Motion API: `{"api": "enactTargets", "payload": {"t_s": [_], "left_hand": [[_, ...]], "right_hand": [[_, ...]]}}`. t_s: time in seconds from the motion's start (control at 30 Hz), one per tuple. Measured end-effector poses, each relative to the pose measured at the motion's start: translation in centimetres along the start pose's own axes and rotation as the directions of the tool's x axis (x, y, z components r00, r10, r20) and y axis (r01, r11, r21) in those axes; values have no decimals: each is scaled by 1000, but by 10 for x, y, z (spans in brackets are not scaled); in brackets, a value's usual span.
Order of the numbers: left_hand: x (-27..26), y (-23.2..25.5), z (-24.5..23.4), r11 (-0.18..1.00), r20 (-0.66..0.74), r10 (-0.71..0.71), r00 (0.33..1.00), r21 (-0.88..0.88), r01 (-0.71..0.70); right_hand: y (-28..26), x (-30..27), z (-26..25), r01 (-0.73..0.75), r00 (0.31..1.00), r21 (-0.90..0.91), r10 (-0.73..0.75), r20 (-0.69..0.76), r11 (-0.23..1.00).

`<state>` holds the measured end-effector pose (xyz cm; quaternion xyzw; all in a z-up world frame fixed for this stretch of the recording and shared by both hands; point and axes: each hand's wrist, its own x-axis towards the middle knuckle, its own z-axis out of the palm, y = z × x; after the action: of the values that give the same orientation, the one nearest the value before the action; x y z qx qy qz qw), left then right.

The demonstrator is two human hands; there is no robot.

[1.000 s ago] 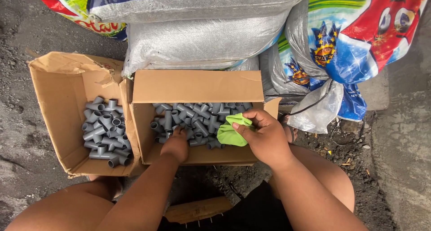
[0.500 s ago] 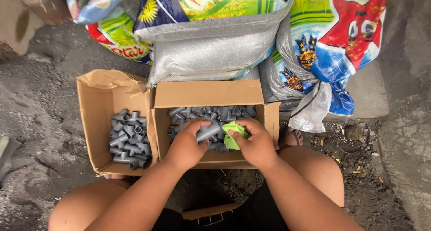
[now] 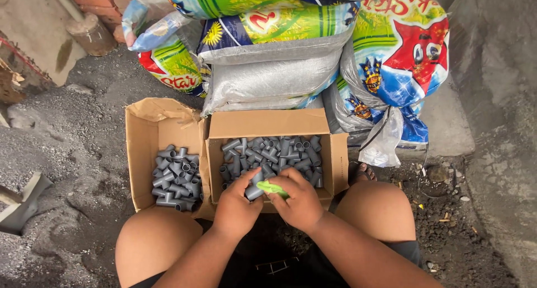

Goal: Cleaning grey PVC pipe T-fittings using a green cloth and sorting them between cardboard boxes.

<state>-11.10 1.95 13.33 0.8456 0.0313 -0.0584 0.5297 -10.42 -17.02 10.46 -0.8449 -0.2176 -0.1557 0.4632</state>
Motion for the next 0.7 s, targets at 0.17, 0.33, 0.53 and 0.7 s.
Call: {"api": "enactTargets", "payload": {"t_s": [0.17, 0.33, 0.53, 0.7], "left_hand": [[8, -28, 18, 980, -56, 174, 983, 106, -168], [10, -39, 24, 988, -79, 123, 989, 103, -115], [9, -10, 11, 988, -45, 13, 999, 155, -6], [10, -13, 14, 985, -44, -7, 999, 171, 14]], "right_hand": [[9, 6, -1, -158, 984, -50, 153, -93, 986], [-7, -6, 7, 2, 1000, -86, 1, 28, 996], [12, 8, 4, -148, 976, -95, 130, -174, 984], [-14, 5, 15, -40, 998, -120, 32, -61, 992]]}}
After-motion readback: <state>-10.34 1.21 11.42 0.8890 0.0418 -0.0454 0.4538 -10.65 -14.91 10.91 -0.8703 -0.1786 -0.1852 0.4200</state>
